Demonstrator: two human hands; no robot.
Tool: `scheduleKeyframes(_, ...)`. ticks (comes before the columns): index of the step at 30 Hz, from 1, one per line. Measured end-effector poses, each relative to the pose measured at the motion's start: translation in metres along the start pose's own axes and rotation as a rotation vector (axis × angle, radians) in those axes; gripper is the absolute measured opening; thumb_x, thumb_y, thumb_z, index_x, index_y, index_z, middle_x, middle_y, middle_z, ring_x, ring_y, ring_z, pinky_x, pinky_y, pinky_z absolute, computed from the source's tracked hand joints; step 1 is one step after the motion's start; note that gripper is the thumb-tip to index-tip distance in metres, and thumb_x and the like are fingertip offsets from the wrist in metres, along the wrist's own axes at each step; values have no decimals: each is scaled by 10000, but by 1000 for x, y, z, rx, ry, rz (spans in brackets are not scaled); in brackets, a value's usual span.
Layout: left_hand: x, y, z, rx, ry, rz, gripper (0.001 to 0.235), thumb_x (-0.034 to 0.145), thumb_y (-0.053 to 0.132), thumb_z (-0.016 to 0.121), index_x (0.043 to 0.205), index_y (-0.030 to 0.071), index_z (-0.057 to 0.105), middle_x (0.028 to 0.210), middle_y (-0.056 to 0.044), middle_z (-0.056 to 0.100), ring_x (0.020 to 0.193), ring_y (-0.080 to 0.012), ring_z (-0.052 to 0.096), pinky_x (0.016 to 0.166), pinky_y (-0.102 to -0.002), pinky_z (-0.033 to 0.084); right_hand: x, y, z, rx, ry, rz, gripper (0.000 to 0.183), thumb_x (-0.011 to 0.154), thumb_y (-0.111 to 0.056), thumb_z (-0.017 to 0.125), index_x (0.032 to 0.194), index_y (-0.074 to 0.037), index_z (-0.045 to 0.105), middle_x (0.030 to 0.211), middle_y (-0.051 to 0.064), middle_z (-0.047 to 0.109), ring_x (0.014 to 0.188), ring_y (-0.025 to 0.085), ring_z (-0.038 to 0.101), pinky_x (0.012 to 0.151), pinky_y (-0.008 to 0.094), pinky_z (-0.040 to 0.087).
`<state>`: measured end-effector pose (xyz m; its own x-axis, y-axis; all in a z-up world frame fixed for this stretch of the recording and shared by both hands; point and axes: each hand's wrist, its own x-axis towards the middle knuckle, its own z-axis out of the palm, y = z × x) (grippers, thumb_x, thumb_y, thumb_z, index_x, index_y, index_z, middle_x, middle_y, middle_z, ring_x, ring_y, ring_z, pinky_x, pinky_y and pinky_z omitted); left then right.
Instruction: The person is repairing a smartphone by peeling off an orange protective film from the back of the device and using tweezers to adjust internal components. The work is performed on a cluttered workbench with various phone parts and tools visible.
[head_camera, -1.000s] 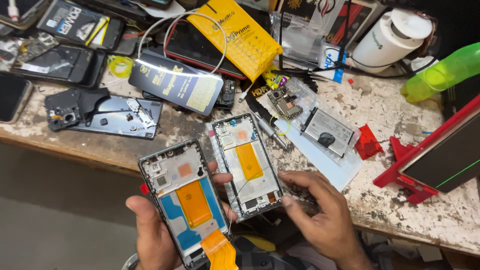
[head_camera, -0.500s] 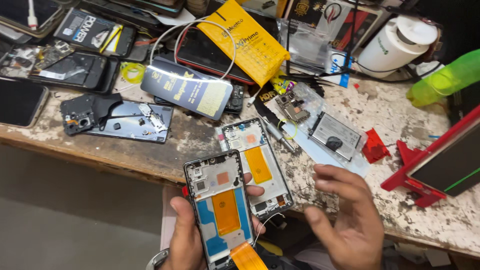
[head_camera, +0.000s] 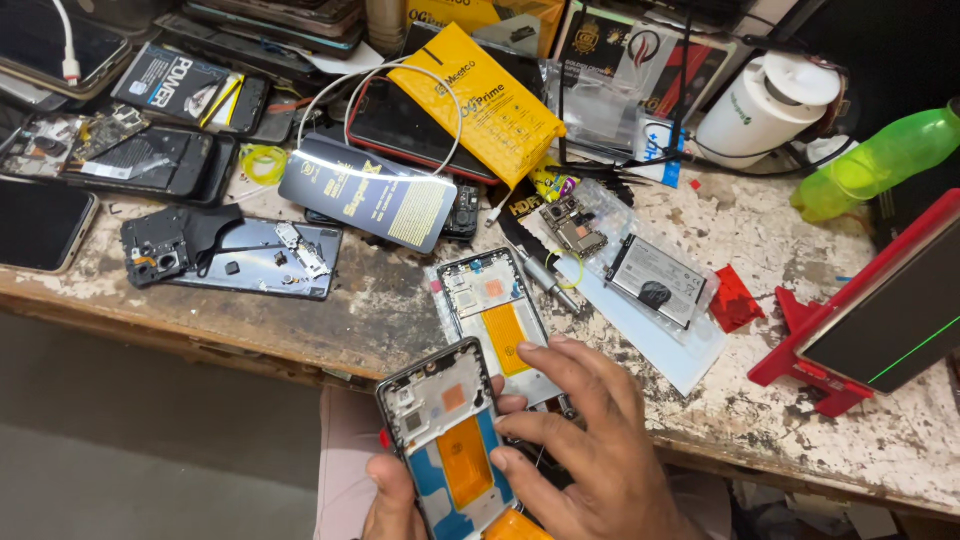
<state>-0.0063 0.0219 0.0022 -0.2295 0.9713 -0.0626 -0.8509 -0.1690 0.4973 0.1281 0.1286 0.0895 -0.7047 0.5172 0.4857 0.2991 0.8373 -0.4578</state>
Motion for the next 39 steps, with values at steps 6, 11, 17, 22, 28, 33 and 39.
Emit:
scheduleKeyframes(6,-4,-4,-1,-57,33,-2,1191,790,815,550,1554,-66,304,1460,-284,509,1350,-363,535,1144,-514,443,-7,2,3,5,6,4,305,761,-223,851,1029,-137,731,1427,162,550,1372,390,485,1117,522,372)
scheduleKeyframes(11,-7,-1,9,32,54,4,1219,756,826,591,1553,-54,315,1434,-270,529,1318,-353,554,1111,-521,467,-13,-4,4,-19,6,45,268,767,-222,855,981,-143,716,1411,140,555,1376,387,473,1123,522,378)
scheduleKeyframes(17,-7,0,12,39,83,-27,1225,721,820,621,1534,-51,337,1419,-260,540,1300,-341,584,1100,-504,501,-14,-5,3,-44,7,16,259,768,-219,848,990,-160,728,1398,132,563,1362,381,478,1116,516,379)
scheduleKeyframes(22,-12,3,8,-87,116,-11,1148,781,781,600,1538,-44,346,1351,-300,586,1040,-372,692,925,-495,590,-23,1,-2,70,103,71,216,815,-172,796,1005,-126,702,1325,128,640,1336,336,572,1137,480,437)
scheduleKeyframes(28,-6,14,-1,-96,209,160,1056,892,814,456,1565,5,374,1211,-355,629,778,-417,729,666,-517,628,-37,32,-6,347,328,325,264,950,-144,704,1188,-49,638,1291,176,679,1308,287,631,1152,447,491)
scheduleKeyframes(33,-1,25,-8,-62,208,179,1128,929,858,387,1577,-66,379,1231,-351,630,817,-449,715,678,-527,610,-40,30,0,168,74,401,474,902,-226,719,1321,-57,576,1350,200,662,1319,322,629,1099,485,463)
scheduleKeyframes(39,14,65,-14,80,185,95,1137,878,881,338,1572,-18,362,1364,-280,597,1050,-480,684,846,-645,598,-15,15,24,-116,-68,101,975,829,-477,804,1545,-49,299,1537,318,373,1354,457,480,1102,608,383)
